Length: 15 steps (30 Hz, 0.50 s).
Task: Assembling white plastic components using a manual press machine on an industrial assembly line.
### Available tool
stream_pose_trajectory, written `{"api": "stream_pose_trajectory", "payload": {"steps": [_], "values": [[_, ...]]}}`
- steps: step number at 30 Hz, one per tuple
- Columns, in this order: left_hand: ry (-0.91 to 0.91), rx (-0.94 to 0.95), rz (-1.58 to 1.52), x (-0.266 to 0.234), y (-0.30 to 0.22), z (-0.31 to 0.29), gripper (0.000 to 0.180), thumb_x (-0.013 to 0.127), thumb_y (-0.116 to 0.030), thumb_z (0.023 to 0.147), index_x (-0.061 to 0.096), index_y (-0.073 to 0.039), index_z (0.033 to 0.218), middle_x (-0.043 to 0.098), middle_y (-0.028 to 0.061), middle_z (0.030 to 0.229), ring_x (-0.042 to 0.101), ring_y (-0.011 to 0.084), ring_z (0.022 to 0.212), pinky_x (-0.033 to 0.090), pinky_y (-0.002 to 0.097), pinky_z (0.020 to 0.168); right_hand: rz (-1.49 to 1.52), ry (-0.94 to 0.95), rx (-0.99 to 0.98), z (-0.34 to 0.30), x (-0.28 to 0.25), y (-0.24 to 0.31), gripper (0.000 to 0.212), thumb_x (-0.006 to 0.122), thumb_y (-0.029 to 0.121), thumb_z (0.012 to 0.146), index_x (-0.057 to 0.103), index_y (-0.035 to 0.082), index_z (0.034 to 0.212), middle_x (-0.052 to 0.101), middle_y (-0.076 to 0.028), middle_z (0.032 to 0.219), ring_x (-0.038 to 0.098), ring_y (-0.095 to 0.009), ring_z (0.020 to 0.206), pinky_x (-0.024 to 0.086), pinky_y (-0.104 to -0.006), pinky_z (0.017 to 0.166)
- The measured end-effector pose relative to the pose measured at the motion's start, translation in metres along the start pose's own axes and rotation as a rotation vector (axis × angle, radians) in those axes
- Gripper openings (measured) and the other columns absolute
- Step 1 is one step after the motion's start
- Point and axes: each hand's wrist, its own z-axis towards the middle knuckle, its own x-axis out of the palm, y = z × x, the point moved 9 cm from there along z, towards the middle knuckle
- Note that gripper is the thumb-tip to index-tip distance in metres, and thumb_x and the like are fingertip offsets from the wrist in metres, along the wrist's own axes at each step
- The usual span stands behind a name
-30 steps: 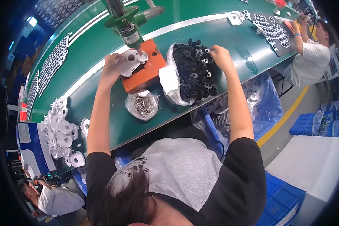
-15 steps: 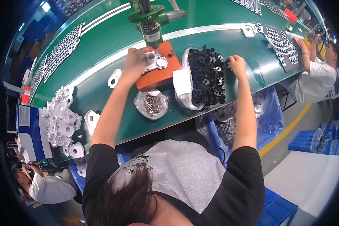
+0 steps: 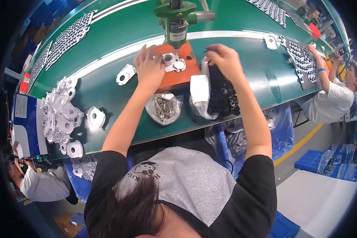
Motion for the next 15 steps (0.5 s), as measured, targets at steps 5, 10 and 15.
{"api": "stream_pose_trajectory", "payload": {"steps": [5, 10, 15], "values": [[0.247, 0.075, -0.332, 0.005, -0.003, -0.021, 0.016, 0.058, -0.009, 0.079, 0.062, -0.003, 0.093, 0.057, 0.0162, 0.118, 0.049, 0.0308, 0.115, 0.035, 0.0458, 0.098, -0.458, 0.030, -0.240, 0.017, 0.064, 0.027, 0.016, 0.067, 0.012, 0.077, 0.068, 0.001, 0.088, 0.062, -0.009, 0.093, 0.062, -0.018, 0.080, 0.047, -0.0272, 0.067], [0.154, 0.115, -0.495, -0.013, -0.005, -0.042, 0.023, 0.057, -0.009, 0.082, 0.060, 0.000, 0.102, 0.057, 0.0172, 0.119, 0.051, 0.0324, 0.114, 0.034, 0.0453, 0.103, -0.702, 0.101, -0.670, 0.008, 0.093, 0.033, 0.013, 0.067, 0.012, 0.074, 0.069, 0.004, 0.084, 0.066, -0.008, 0.087, 0.059, -0.026, 0.090, 0.047, -0.0348, 0.080], [0.127, 0.129, -0.449, -0.017, -0.004, -0.040, 0.024, 0.057, -0.011, 0.081, 0.060, 0.000, 0.102, 0.059, 0.0157, 0.115, 0.054, 0.0306, 0.111, 0.038, 0.0449, 0.100, -0.859, 0.135, -0.754, -0.012, 0.105, 0.046, 0.019, 0.063, 0.020, 0.078, 0.069, 0.007, 0.091, 0.064, -0.003, 0.093, 0.055, -0.024, 0.088, 0.044, -0.0370, 0.077]]}}
